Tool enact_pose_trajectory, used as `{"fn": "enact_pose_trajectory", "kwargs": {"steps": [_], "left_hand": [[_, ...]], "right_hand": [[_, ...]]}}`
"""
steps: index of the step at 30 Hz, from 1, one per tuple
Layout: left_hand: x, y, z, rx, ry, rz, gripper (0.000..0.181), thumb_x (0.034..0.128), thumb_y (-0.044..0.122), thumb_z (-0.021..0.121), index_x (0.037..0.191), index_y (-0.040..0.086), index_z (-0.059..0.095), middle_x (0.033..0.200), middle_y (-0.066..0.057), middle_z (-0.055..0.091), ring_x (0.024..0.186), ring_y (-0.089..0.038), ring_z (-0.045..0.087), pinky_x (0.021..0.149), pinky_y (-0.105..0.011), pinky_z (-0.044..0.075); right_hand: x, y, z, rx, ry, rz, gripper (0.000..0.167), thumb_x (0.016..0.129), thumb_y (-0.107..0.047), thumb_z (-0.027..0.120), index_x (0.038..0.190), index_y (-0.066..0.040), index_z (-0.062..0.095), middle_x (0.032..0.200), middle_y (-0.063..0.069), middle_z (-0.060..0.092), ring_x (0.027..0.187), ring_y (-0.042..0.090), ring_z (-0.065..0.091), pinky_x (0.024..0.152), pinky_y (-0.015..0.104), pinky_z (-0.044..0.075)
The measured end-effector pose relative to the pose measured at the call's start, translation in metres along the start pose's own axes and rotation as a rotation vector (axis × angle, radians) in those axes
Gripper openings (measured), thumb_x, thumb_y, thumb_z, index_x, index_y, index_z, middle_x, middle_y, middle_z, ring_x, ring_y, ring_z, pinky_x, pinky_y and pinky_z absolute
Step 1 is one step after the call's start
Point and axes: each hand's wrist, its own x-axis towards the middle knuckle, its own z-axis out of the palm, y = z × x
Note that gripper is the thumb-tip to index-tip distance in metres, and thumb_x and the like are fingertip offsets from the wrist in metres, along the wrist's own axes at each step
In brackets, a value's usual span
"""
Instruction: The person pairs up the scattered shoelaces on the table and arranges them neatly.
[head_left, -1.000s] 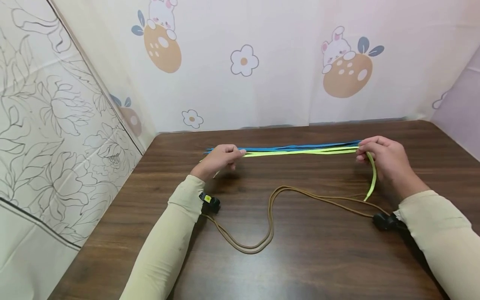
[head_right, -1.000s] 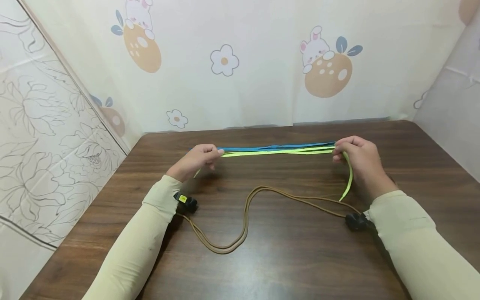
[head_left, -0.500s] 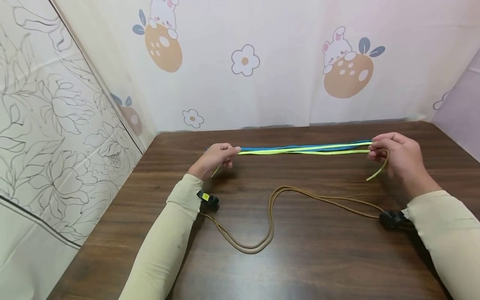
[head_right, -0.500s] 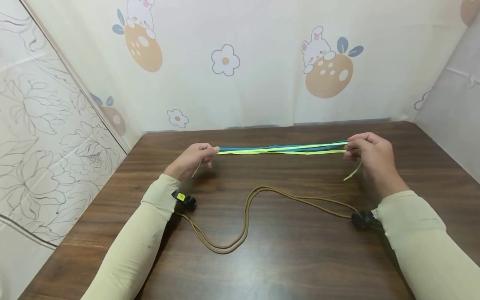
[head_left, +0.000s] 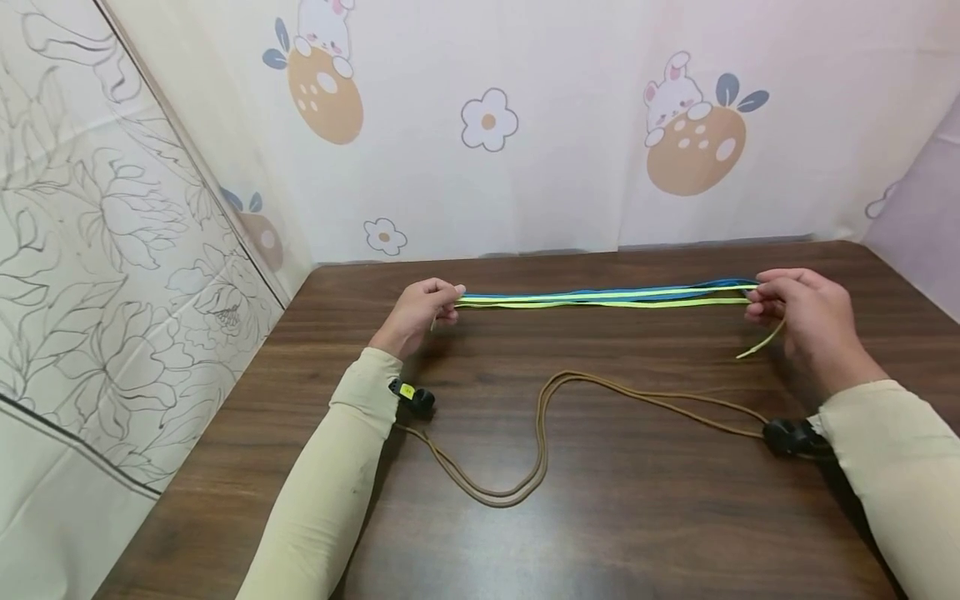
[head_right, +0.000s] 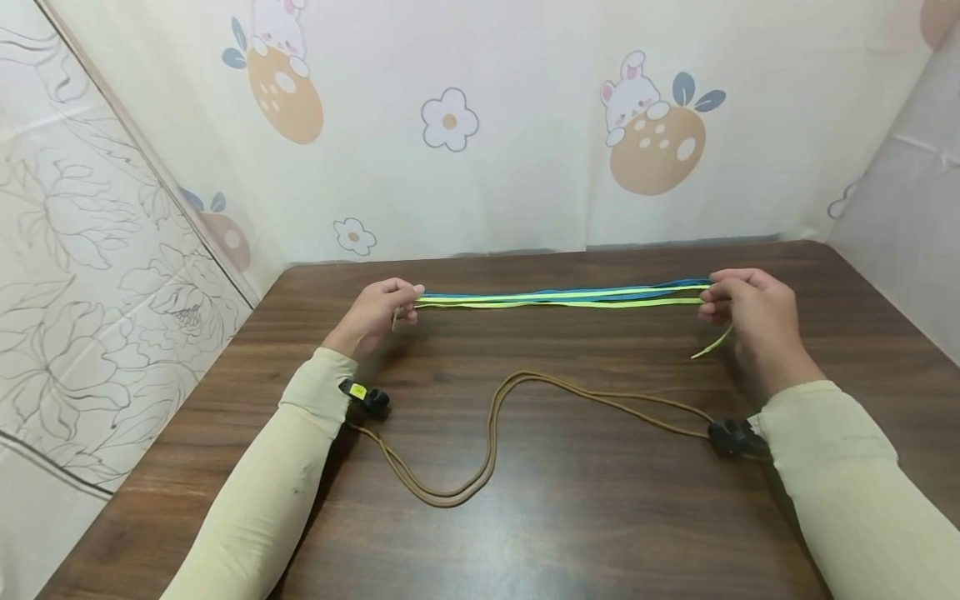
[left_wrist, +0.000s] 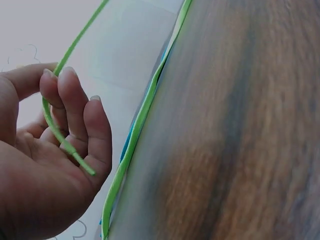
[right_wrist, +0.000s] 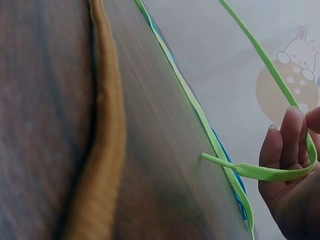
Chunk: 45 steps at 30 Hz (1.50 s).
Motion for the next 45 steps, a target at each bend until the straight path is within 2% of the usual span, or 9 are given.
{"fn": "enact_pose_trajectory", "kwargs": {"steps": [3,8,13,21,28,35,40,45], "left_hand": [[0.002,-0.001,-0.001,-0.056,0.030,-0.015,0.029,0.0981,0.019,0.067,0.113,-0.005,0.061,0.081,-0.005,0.059,0.073,-0.016,0.065,0.077,-0.031,0.057],[0.005,-0.002,-0.003,-0.171,0.056,-0.033,0.035,0.1023,0.012,0.058,0.129,-0.011,0.053,0.082,-0.006,0.062,0.073,-0.015,0.066,0.072,-0.028,0.057],[0.006,-0.002,-0.005,-0.236,0.093,-0.040,0.030,0.1034,0.010,0.054,0.127,-0.008,0.052,0.087,-0.007,0.062,0.073,-0.014,0.065,0.067,-0.025,0.056],[0.006,-0.002,-0.006,-0.247,0.113,-0.059,0.021,0.1018,0.006,0.052,0.120,-0.004,0.056,0.093,-0.010,0.062,0.070,-0.013,0.063,0.062,-0.023,0.054],[0.008,-0.004,-0.009,-0.241,0.138,-0.102,0.012,0.0996,0.004,0.054,0.111,0.001,0.058,0.086,-0.006,0.066,0.064,-0.011,0.061,0.055,-0.021,0.050],[0.008,-0.007,-0.011,-0.238,0.176,-0.091,0.016,0.0989,0.004,0.054,0.114,0.006,0.059,0.092,-0.009,0.066,0.064,-0.012,0.060,0.055,-0.022,0.049],[0.007,-0.008,-0.012,-0.215,0.186,-0.085,0.017,0.0980,0.004,0.053,0.112,0.003,0.061,0.091,-0.007,0.066,0.065,-0.011,0.060,0.057,-0.022,0.049],[0.006,-0.008,-0.012,-0.192,0.186,-0.077,0.028,0.0961,0.003,0.051,0.120,-0.005,0.064,0.094,-0.009,0.066,0.066,-0.010,0.060,0.058,-0.021,0.049]], "right_hand": [[0.001,0.001,-0.001,-0.003,0.003,0.000,0.007,0.100,-0.006,0.060,0.102,-0.008,0.066,0.081,0.003,0.070,0.067,0.012,0.067,0.063,0.025,0.058],[0.002,0.001,-0.002,0.012,0.007,-0.003,0.007,0.099,-0.006,0.061,0.100,-0.007,0.067,0.080,0.004,0.070,0.066,0.013,0.068,0.062,0.026,0.058],[0.003,0.000,-0.002,0.011,0.020,0.005,0.007,0.099,-0.008,0.061,0.099,-0.008,0.068,0.080,0.003,0.070,0.066,0.012,0.068,0.062,0.025,0.058],[0.005,0.001,-0.002,-0.007,0.042,0.010,0.008,0.099,-0.007,0.061,0.097,-0.008,0.069,0.079,0.003,0.070,0.064,0.012,0.067,0.060,0.025,0.058],[0.006,0.003,-0.004,-0.023,0.063,0.007,0.010,0.100,-0.007,0.058,0.097,-0.008,0.068,0.077,0.002,0.070,0.063,0.011,0.067,0.059,0.025,0.058],[0.005,0.005,-0.005,-0.069,0.091,0.027,0.011,0.101,-0.007,0.057,0.096,-0.010,0.066,0.077,0.000,0.070,0.064,0.009,0.067,0.059,0.023,0.057],[0.005,0.006,-0.006,-0.067,0.097,0.027,0.014,0.101,-0.007,0.057,0.094,-0.011,0.069,0.077,0.000,0.071,0.063,0.009,0.067,0.058,0.023,0.057],[0.006,0.005,-0.006,-0.038,0.078,0.027,0.021,0.100,-0.005,0.055,0.094,-0.012,0.073,0.081,0.000,0.074,0.065,0.011,0.069,0.059,0.024,0.057]]}}
